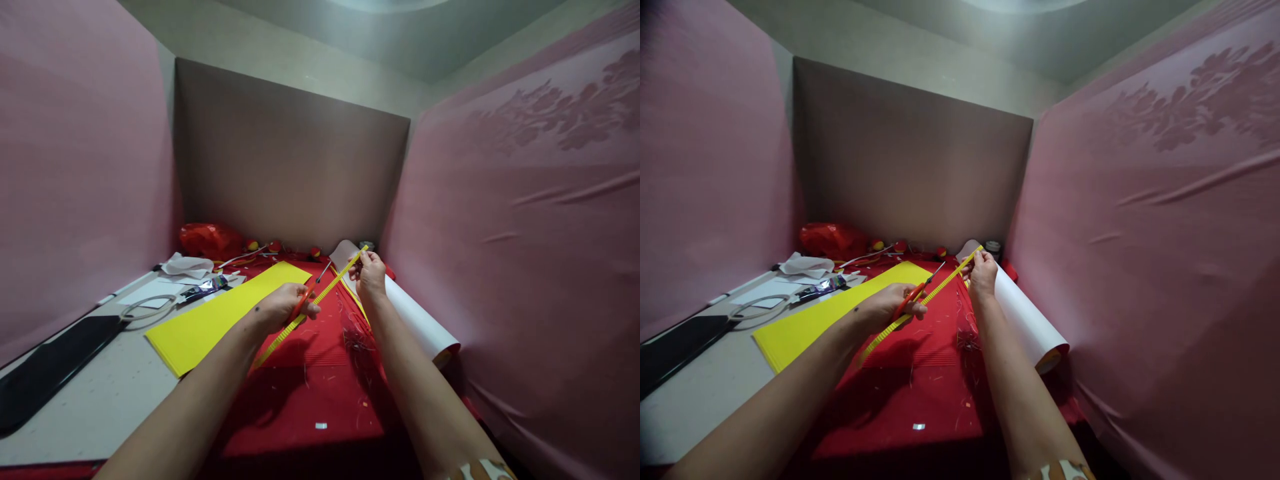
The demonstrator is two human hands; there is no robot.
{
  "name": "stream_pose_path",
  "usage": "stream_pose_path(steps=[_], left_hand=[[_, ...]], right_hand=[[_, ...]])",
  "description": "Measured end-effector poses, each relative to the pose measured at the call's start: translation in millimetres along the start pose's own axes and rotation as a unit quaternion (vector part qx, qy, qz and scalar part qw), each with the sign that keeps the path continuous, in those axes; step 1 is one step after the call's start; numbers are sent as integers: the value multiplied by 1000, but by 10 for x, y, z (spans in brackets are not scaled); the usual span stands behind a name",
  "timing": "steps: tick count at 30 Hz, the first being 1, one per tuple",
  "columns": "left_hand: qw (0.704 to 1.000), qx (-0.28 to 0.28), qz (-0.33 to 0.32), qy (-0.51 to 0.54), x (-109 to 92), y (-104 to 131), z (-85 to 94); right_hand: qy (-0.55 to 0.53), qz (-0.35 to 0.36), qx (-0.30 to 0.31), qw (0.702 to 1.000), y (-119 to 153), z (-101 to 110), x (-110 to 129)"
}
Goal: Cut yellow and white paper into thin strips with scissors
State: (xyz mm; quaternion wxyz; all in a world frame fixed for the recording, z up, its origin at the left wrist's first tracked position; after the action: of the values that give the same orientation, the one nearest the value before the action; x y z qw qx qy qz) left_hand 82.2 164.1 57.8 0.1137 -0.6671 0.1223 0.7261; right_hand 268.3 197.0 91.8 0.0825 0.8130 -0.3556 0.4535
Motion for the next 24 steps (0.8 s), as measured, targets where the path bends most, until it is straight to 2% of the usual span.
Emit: stream_pose_path(steps=[3,9,14,22,24], left_hand=[[1000,0,16,-24,80,1,25],[999,-37,31,-7,307,-72,146],[998,-29,59,-22,344,-38,246],[987,9,65,-144,389,12,456],[972,-11,49,-230,398,-35,522]], right_hand=[[2,3,-6,1000,-55,85,-32],[-9,-11,-1,1000,-144,175,-221],[-26,-42,1,999,-192,201,-409],[-58,-123,22,991,-243,367,-547],[-68,-140,17,988,-237,390,-557]])
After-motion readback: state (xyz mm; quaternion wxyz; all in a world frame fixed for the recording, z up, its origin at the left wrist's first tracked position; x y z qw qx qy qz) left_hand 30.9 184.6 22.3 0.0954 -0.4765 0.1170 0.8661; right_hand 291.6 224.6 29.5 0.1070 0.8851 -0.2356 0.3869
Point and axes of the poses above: each hand's wrist, its own y-axis away from the middle knuckle, its own z-axis out of the back of the hand, x = y × z, the point moved 4 cm from there along -y, towards the middle knuckle, and after that the axes turned 13 degrees about -x, right-handed, at the moved point
